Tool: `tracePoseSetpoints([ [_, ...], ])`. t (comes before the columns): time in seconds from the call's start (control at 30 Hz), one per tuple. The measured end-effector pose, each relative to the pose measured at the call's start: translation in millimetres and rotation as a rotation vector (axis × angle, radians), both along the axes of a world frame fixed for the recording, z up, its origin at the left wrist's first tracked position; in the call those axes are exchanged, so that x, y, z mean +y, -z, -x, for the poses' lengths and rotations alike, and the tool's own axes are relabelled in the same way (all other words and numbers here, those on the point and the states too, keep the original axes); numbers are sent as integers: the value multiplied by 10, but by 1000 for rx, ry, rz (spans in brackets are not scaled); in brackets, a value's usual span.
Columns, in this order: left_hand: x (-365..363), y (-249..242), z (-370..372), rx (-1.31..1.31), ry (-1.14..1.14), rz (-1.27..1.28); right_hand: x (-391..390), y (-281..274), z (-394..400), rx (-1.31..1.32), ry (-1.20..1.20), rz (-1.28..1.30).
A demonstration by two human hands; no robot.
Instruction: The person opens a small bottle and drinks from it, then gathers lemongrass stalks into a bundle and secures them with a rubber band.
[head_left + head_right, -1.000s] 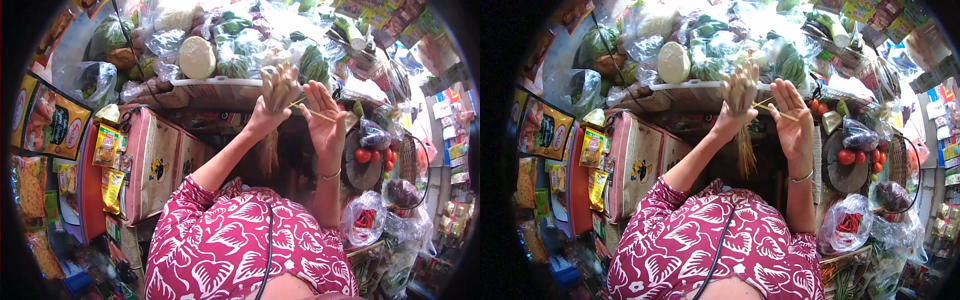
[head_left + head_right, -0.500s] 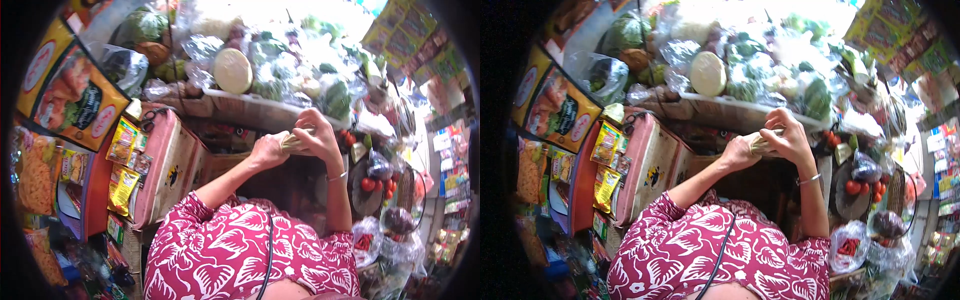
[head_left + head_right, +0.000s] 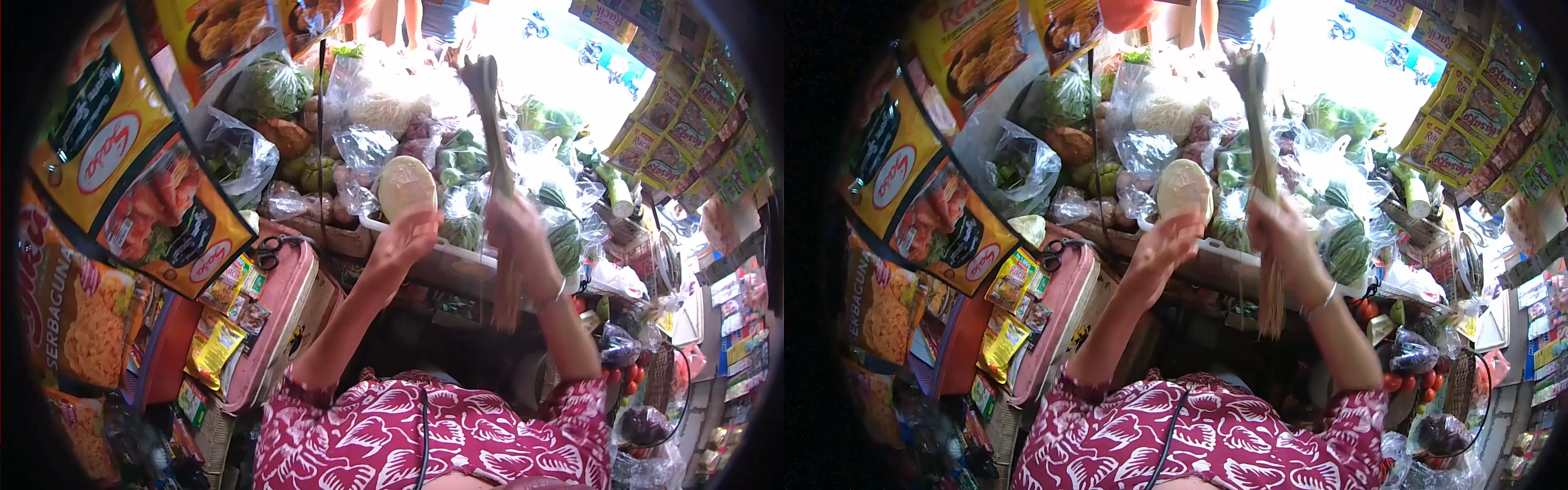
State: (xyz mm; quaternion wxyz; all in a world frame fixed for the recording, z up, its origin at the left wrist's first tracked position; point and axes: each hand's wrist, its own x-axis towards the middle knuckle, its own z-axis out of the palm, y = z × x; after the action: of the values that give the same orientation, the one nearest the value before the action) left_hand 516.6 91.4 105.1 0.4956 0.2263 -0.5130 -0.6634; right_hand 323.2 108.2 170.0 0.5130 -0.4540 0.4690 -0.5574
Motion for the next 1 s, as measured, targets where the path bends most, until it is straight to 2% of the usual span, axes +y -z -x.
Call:
tracePoseSetpoints([
  [0.03, 61, 167, -116, -63, 31, -67, -325, -76, 176, -32, 15, -37],
  [0.07, 144, 366, -229, -124, 62, -135, -668, -116, 362, -38, -45, 35],
  [0.13, 390, 788, -386, -222, -81, -211, -1354, -245, 715, -105, -53, -14],
  [0.17, 521, 1137, -490, -291, -193, -184, -1732, -235, 937, -170, -142, -9],
  [0.2, 688, 1482, -627, -415, -292, -238, -1907, -350, 938, -247, -77, 23],
  [0.23, 898, 1925, -820, -612, -369, -276, -2160, -345, 1096, -284, -173, 43],
  [0.27, 1174, 2325, -983, -665, -449, -435, -2434, -318, 1226, -303, -197, 32],
  [0.3, 1489, 2807, -1143, -708, -572, -514, -2687, -325, 1320, -324, -225, 20],
  [0.33, 1823, 3263, -1361, -793, -589, -539, -2886, -378, 1388, -375, -232, -12],
  [0.4, 2401, 3725, -1504, -890, -655, -712, -3136, -485, 1444, -496, -232, -87],
  [0.47, 2885, 3989, -1488, -862, -681, -910, -3561, -449, 1553, -537, -234, -78],
  [0.57, 3274, 4194, -1275, -745, -703, -1080, -3869, -531, 1690, -556, -360, -64],
  [0.63, 3401, 4282, -1128, -668, -724, -1108, -4404, -416, 1883, -504, -382, -33],
  [0.7, 3510, 4356, -1014, -591, -756, -1102, -4490, -348, 1878, -369, -374, 191],
  [0.73, 3535, 4393, -944, -564, -773, -1089, -4656, -276, 1987, -1, -323, 365],
  [0.8, 3556, 4373, -838, -517, -815, -1066, -5043, -333, 2230, -73, -931, 293],
  [0.87, 3543, 4185, -727, -505, -884, -1066, -6422, 106, 2934, -146, -1013, 233],
  [0.9, 3522, 4146, -696, -508, -926, -1091, -6056, -45, 2910, 227, -535, 285],
  [0.93, 3474, 4061, -656, -510, -969, -1115, -5535, -89, 2747, 364, -300, 394],
  [1.0, 3304, 3692, -647, -673, -981, -1045, -5652, -115, 2771, 190, -364, 303],
])
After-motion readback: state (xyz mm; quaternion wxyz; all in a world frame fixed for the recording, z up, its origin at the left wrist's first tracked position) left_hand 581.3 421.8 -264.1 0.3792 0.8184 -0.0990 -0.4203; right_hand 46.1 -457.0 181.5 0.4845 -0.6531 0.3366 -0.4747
